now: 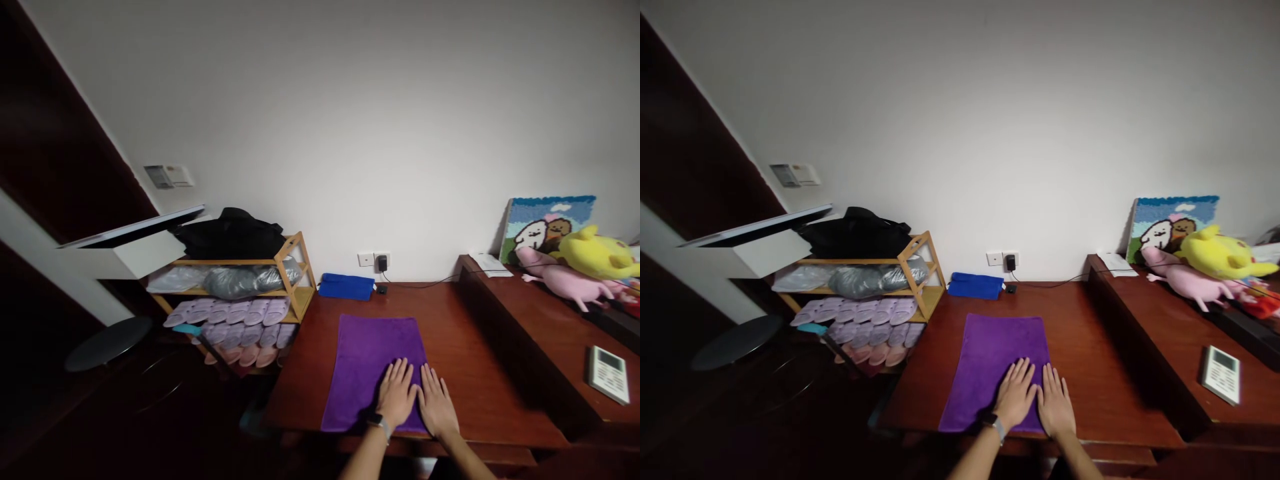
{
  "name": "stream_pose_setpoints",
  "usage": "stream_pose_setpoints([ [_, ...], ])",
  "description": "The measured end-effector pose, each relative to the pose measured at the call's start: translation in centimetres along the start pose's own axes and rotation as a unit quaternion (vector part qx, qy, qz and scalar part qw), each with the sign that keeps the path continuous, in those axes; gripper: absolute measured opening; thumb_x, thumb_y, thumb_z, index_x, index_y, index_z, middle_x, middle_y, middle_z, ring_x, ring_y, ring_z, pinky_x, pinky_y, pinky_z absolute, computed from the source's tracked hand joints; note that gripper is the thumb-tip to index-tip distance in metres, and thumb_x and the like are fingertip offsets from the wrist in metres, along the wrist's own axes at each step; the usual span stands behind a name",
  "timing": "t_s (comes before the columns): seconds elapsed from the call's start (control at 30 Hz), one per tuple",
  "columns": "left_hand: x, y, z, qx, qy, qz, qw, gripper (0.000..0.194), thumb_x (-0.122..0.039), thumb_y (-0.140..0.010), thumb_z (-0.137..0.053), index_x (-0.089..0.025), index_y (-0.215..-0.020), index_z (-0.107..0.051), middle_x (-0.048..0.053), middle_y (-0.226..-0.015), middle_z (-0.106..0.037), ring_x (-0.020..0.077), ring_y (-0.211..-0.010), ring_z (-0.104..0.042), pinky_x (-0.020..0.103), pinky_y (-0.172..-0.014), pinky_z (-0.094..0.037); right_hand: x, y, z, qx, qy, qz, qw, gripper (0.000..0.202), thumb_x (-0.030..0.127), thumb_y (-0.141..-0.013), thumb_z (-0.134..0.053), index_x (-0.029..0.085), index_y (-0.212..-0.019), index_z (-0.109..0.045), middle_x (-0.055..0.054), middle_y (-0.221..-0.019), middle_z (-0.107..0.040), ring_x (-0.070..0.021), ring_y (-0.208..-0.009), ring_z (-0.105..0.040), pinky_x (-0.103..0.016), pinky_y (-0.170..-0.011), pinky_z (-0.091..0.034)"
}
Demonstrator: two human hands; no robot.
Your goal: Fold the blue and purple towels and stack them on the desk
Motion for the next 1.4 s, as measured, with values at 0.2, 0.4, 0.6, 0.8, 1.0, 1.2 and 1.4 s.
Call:
stream_pose_setpoints([
  [0.2, 6.2, 4.9, 1.2, 0.037, -0.042, 0.115, 0.992, 0.062, -0.05, -0.105, -0.023, -0.024, -0.161, -0.025, 0.007, -0.168, -0.026, 0.0252, -0.156, -0.022, 0.051, -0.127, -0.022, -0.1, 0.0, -0.5, -0.016, 0.012, 0.005, 1.0, 0.071, 0.044, -0.1, -0.014, 0.008, -0.16, -0.021, -0.006, -0.169, -0.019, -0.0236, -0.156, -0.015, -0.045, -0.128, -0.011],
  [0.4, 17.3, 12.6, 5.9, 0.021, -0.115, 0.241, 0.963, 0.067, -0.052, -0.105, -0.021, -0.015, -0.16, -0.028, 0.009, -0.167, -0.027, 0.0245, -0.154, -0.025, 0.048, -0.126, -0.026, -0.2, -0.3, -0.5, -0.024, -0.008, -0.001, 1.0, 0.071, 0.044, -0.1, -0.016, 0.008, -0.16, -0.024, -0.008, -0.168, -0.022, -0.0245, -0.156, -0.016, -0.046, -0.127, -0.013],
  [0.6, 18.1, 13.3, 5.1, -0.001, -0.128, 0.234, 0.964, 0.068, -0.052, -0.105, -0.019, -0.013, -0.16, -0.029, 0.009, -0.166, -0.028, 0.023, -0.154, -0.026, 0.045, -0.126, -0.027, -0.4, 1.0, -0.8, -0.054, -0.01, 0.0, 0.999, 0.071, 0.046, -0.1, -0.017, 0.01, -0.16, -0.027, -0.009, -0.167, -0.025, -0.0256, -0.156, -0.018, -0.049, -0.127, -0.015],
  [0.8, 18.1, 13.1, 5.2, -0.017, -0.128, 0.225, 0.966, 0.068, -0.053, -0.105, -0.021, -0.014, -0.159, -0.03, 0.009, -0.165, -0.031, 0.0233, -0.153, -0.028, 0.046, -0.126, -0.028, -1.2, 4.1, -2.7, -0.091, 0.005, 0.035, 0.995, 0.07, 0.048, -0.101, -0.018, 0.012, -0.158, -0.033, -0.006, -0.166, -0.025, -0.0248, -0.155, -0.022, -0.049, -0.126, -0.019],
  [1.0, 18.3, 13.0, 5.2, -0.01, -0.127, 0.222, 0.967, 0.068, -0.053, -0.105, -0.019, -0.014, -0.159, -0.032, 0.009, -0.165, -0.031, 0.0236, -0.153, -0.029, 0.047, -0.125, -0.028, -1.2, 4.3, -3.2, -0.116, -0.004, 0.047, 0.992, 0.067, 0.045, -0.101, -0.018, 0.012, -0.156, -0.039, -0.008, -0.165, -0.028, -0.0256, -0.154, -0.025, -0.05, -0.126, -0.02],
  [1.2, 17.9, 12.9, 5.5, 0.003, -0.116, 0.229, 0.967, 0.068, -0.052, -0.104, -0.02, -0.014, -0.159, -0.032, 0.01, -0.166, -0.029, 0.0241, -0.154, -0.027, 0.048, -0.126, -0.027, -0.9, 4.4, -2.8, -0.107, -0.018, 0.036, 0.993, 0.068, 0.045, -0.1, -0.02, 0.012, -0.156, -0.039, -0.008, -0.165, -0.029, -0.0259, -0.154, -0.024, -0.05, -0.127, -0.018],
  [1.4, 20.0, 13.0, 6.7, -0.011, -0.088, 0.239, 0.967, 0.061, -0.049, -0.104, -0.026, -0.018, -0.152, -0.048, 0.007, -0.159, -0.045, 0.0217, -0.148, -0.04, 0.041, -0.122, -0.034, -0.8, 4.0, -1.9, -0.046, -0.021, 0.004, 0.999, 0.067, 0.043, -0.097, -0.023, 0.017, -0.156, -0.041, -0.005, -0.164, -0.032, -0.0284, -0.154, -0.024, -0.053, -0.126, -0.019],
])
Point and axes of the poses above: each hand's wrist, its own y-axis away from the middle knuckle, its own z-axis out of the back of the hand, x = y × z, the point moved 6 cm from there along -y, towards the middle knuckle
